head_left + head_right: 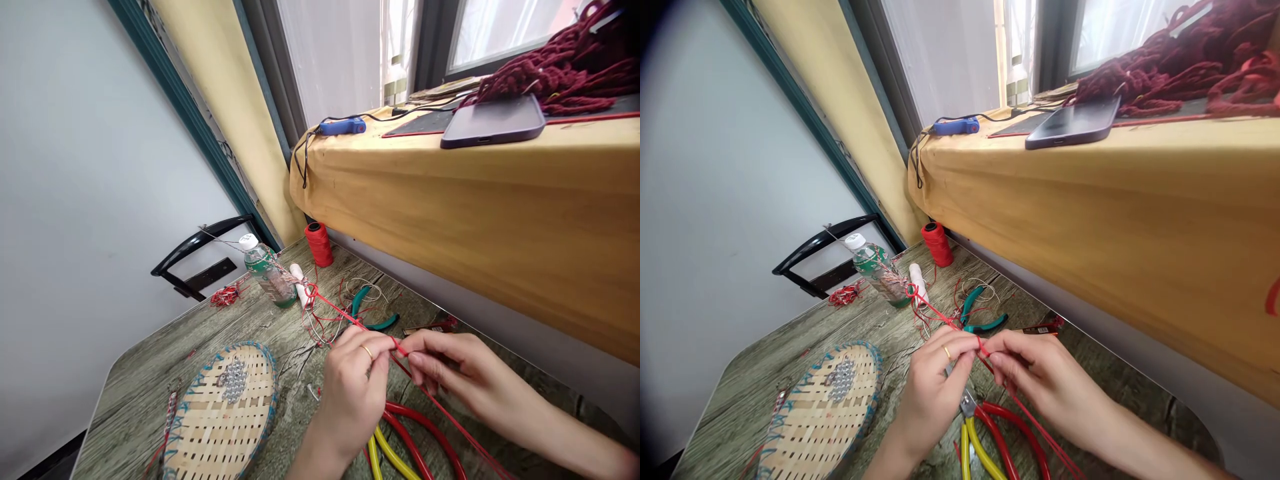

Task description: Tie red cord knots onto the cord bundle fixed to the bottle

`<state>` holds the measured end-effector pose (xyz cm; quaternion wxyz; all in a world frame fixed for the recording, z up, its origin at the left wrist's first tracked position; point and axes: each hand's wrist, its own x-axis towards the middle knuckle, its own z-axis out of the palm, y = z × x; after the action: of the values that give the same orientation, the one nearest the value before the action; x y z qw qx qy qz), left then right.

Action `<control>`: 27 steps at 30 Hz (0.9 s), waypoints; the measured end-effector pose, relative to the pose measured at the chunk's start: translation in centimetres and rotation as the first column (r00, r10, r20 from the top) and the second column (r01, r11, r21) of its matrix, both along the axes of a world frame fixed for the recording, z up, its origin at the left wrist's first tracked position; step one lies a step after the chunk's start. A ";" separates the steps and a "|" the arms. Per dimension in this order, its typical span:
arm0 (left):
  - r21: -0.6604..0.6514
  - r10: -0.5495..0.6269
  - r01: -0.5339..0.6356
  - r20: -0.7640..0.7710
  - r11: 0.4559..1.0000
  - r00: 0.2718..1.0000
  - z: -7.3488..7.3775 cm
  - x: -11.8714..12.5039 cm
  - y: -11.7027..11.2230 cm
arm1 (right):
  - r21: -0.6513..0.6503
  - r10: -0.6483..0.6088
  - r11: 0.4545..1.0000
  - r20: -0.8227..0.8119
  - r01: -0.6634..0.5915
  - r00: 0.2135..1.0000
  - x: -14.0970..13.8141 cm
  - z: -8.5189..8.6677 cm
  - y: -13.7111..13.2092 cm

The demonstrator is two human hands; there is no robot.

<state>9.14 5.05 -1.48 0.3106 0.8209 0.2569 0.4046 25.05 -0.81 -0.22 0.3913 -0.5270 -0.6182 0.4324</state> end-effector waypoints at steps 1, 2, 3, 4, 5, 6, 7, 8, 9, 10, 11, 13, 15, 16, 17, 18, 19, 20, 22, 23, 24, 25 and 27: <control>-0.058 0.000 -0.001 -0.005 0.998 1.000 0.2 0.0 -0.1 | 0.104 -0.025 0.994 0.104 0.014 0.994 -0.1 0.0 -0.2; -0.116 0.006 -0.006 -0.003 0.993 1.000 0.4 0.1 -0.2 | 0.196 -0.049 0.981 0.188 0.011 0.981 -0.3 0.0 -0.3; -0.172 0.020 -0.019 0.006 0.985 1.000 0.6 0.2 -0.3 | 0.269 -0.068 0.963 0.249 -0.002 0.966 -0.4 -0.1 -0.4; -0.228 0.041 -0.036 0.017 0.973 0.999 0.7 0.3 -0.4 | 0.321 -0.080 0.947 0.295 -0.020 0.952 -0.5 -0.2 -0.4; -0.283 0.065 -0.053 0.031 0.958 0.997 0.7 0.4 -0.5 | 0.349 -0.086 0.936 0.333 -0.038 0.939 -0.6 -0.3 -0.5; -0.338 0.086 -0.065 0.047 0.939 0.995 0.6 0.5 -0.6 | 0.356 -0.088 0.933 0.364 -0.052 0.927 -0.6 -0.5 -0.5; -0.392 0.102 -0.070 0.063 0.917 0.993 0.5 0.6 -0.7 | 0.347 -0.090 0.936 0.391 -0.056 0.916 -0.7 -0.6 -0.5; -0.442 0.111 -0.064 0.080 0.894 0.991 0.4 0.7 -0.8 | 0.327 -0.090 0.943 0.409 -0.054 0.908 -0.7 -0.7 -0.5; -0.491 0.117 -0.057 0.093 0.869 0.989 0.3 0.8 -0.8 | 0.296 -0.086 0.954 0.419 -0.046 0.904 -0.7 -0.8 -0.5; -0.532 0.121 -0.048 0.103 0.845 0.987 0.3 0.8 -0.9 | 0.259 -0.079 0.965 0.422 -0.036 0.903 -0.7 -0.8 -0.6; -0.563 0.127 -0.045 0.107 0.825 0.986 0.2 0.9 -1.0 | 0.222 -0.072 0.975 0.416 -0.024 0.907 -0.7 -0.7 -0.5; -0.589 0.154 -0.072 0.090 0.805 0.984 0.3 1.1 -1.1 | 0.163 -0.051 0.987 0.390 -0.014 0.919 -0.8 -0.5 -0.5; -0.550 0.183 -0.131 0.040 0.825 0.982 0.3 1.2 -1.2 | 0.133 -0.029 0.991 0.353 -0.019 0.935 -0.9 -0.3 -0.4; -0.505 0.197 -0.165 0.010 0.847 0.980 0.3 1.3 -1.2 | 0.134 -0.023 0.991 0.335 -0.023 0.942 -0.9 -0.2 -0.3; -0.446 0.205 -0.192 -0.019 0.874 0.978 0.3 1.4 -1.2 | 0.142 -0.023 0.990 0.324 -0.024 0.946 -1.0 -0.2 -0.3; -0.373 0.209 -0.210 -0.043 0.904 0.977 0.2 1.4 -1.2 | 0.155 -0.027 0.988 0.319 -0.024 0.947 -1.0 -0.1 -0.2; -0.291 0.208 -0.218 -0.065 0.931 0.976 0.2 1.4 -1.2 | 0.167 -0.036 0.986 0.320 -0.019 0.947 -1.1 -0.2 -0.2; -0.209 0.208 -0.221 -0.083 0.953 0.975 0.1 1.4 -1.1 | 0.177 -0.044 0.984 0.326 -0.015 0.945 -1.1 -0.2 -0.1; -0.062 0.209 -0.217 -0.113 0.974 0.971 0.0 1.4 -1.1 | 0.185 -0.057 0.983 0.342 -0.007 0.938 -1.2 -0.3 -0.1; -0.002 0.213 -0.215 -0.127 0.977 0.969 -0.1 1.4 -1.1 | 0.187 -0.058 0.982 0.347 -0.008 0.936 -1.2 -0.3 0.0; 0.048 0.219 -0.215 -0.138 0.975 0.966 -0.2 1.3 -1.0 | 0.191 -0.061 0.982 0.351 -0.008 0.935 -1.2 -0.3 0.0; 0.087 0.226 -0.214 -0.149 0.973 0.963 -0.2 1.3 -1.0 | 0.192 -0.062 0.981 0.354 -0.008 0.933 -1.2 -0.3 0.0; 0.132 0.245 -0.225 -0.160 0.965 0.956 -0.3 1.3 -0.9 | 0.183 -0.051 0.983 0.360 -0.017 0.932 -1.2 -0.1 0.1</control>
<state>10.49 4.10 -1.74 0.1898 0.8329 0.3559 0.3789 23.88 -0.75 -0.33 0.3207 -0.5648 -0.7125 0.2654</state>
